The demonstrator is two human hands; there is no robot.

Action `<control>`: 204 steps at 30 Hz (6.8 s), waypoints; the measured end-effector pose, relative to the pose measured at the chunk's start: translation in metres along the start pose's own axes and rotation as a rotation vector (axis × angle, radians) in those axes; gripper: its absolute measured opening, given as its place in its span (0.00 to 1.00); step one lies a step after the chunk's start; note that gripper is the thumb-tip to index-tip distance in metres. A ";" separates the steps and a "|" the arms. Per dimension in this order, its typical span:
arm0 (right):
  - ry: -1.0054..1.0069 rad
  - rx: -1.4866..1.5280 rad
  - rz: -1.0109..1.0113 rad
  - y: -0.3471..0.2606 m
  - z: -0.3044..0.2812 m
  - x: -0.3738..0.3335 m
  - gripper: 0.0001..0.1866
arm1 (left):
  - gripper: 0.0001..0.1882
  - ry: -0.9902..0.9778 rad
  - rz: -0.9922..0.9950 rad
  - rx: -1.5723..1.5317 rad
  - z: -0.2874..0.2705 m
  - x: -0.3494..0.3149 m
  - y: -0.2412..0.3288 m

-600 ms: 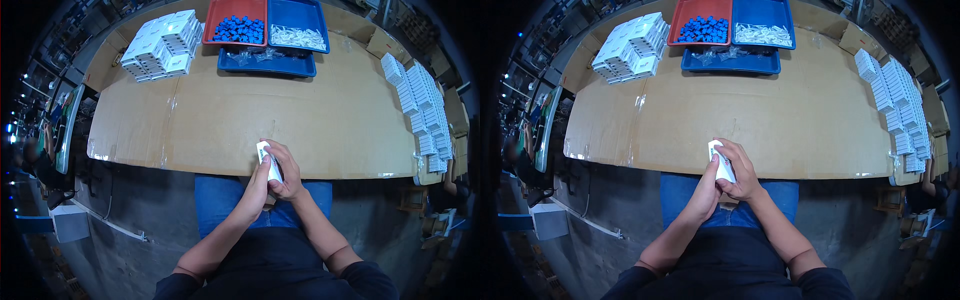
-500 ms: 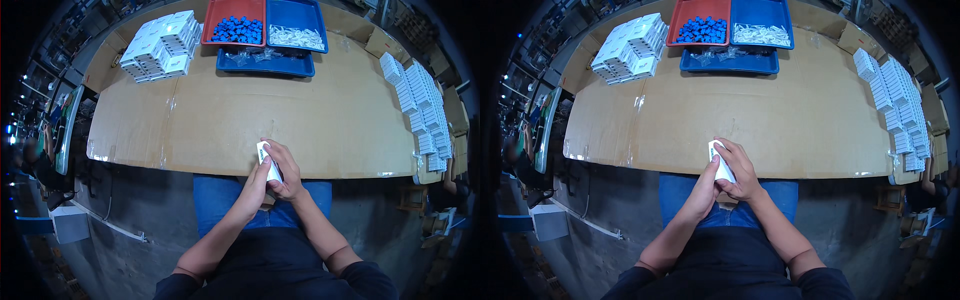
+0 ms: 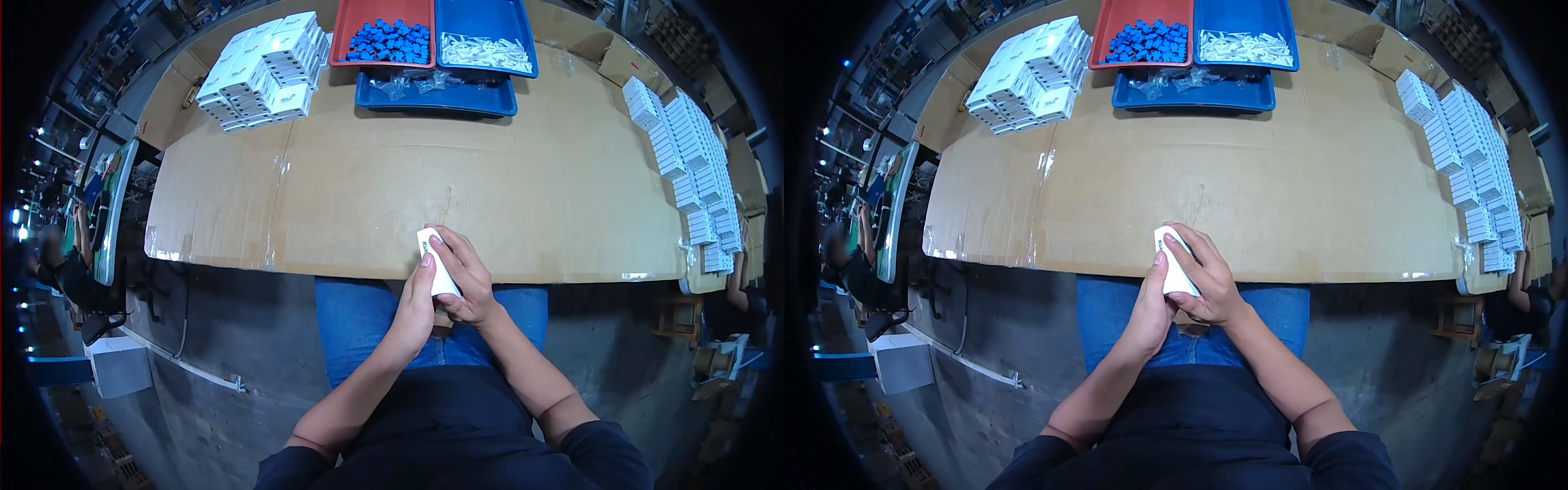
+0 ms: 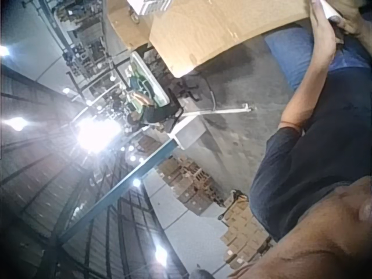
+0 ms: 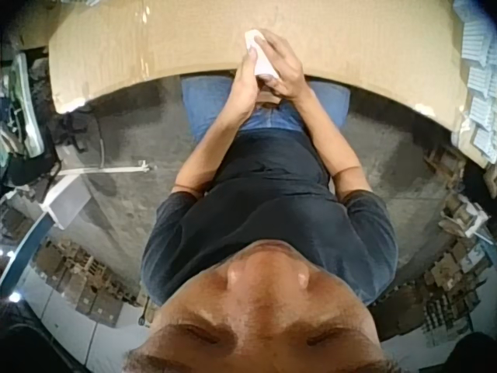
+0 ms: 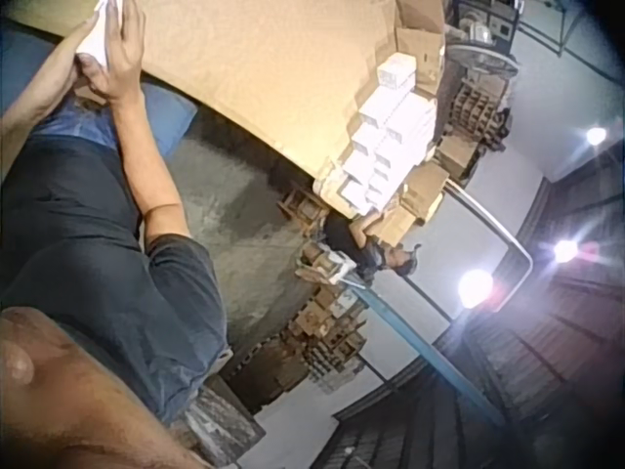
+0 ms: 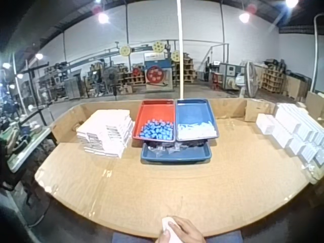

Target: Packing components, wires, and instruction cards into small boxes.

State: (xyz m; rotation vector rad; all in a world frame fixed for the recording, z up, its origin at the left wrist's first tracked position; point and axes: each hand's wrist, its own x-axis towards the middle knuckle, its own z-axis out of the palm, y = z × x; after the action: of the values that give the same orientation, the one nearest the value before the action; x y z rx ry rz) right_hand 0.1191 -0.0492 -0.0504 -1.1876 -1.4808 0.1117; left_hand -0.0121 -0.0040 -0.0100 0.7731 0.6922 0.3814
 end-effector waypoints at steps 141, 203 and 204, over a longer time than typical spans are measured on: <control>-0.132 -0.108 -0.003 -0.001 -0.021 -0.002 0.47 | 0.37 -0.102 -0.038 -0.128 -0.008 0.011 -0.009; -0.203 -0.153 0.270 -0.003 0.006 -0.017 0.21 | 0.24 0.239 0.193 -0.014 -0.047 0.043 -0.025; -0.163 -0.006 0.400 -0.001 0.002 -0.018 0.22 | 0.29 0.190 0.324 0.099 -0.042 0.038 -0.016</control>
State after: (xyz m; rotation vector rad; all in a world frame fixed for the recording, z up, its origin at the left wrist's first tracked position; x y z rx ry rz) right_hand 0.1139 -0.0615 -0.0630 -1.4963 -1.3639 0.4851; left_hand -0.0128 0.0271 -0.0594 0.9549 0.7690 0.7258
